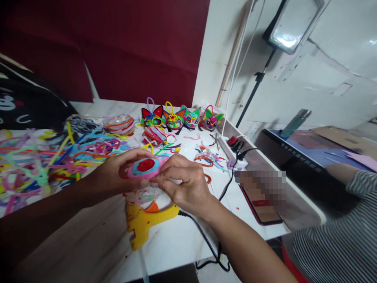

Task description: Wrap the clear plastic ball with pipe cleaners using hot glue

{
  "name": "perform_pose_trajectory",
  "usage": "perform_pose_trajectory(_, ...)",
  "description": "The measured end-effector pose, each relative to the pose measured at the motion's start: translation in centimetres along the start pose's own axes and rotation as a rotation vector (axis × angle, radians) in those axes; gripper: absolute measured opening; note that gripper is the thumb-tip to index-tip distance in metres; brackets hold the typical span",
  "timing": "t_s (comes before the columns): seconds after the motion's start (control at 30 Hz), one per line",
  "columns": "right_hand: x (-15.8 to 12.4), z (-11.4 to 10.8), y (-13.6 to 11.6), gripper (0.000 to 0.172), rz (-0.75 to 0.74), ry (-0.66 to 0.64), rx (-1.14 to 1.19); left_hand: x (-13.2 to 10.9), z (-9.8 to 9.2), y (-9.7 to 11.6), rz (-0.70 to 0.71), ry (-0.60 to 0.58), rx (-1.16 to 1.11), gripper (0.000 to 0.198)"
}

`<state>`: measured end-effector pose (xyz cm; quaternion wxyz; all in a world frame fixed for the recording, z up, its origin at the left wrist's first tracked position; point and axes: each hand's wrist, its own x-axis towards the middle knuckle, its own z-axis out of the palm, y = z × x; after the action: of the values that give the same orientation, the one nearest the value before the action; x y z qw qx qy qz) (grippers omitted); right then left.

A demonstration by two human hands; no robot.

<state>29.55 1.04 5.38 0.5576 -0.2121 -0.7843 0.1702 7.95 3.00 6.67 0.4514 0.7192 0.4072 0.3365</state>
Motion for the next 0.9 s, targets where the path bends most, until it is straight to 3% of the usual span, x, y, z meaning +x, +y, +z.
perform_pose_trajectory(0.3, 0.2, -0.2, 0.0, 0.013, 0.031, -0.048, 0.036, -0.2, 0.1, 0.3, 0.036, 0.099, 0.119, 0.048)
perform_pose_trajectory(0.7, 0.5, -1.1, -0.2, 0.02, 0.335, -0.175, 0.124, -1.3, -0.8, 0.7, 0.04, 0.181, 0.208, 0.051)
perform_pose_trajectory(0.9, 0.7, -1.3, -0.1, 0.008, 0.378, -0.13, 0.106, -1.2, -1.0, 0.1, 0.075, 0.159, 0.251, 0.054)
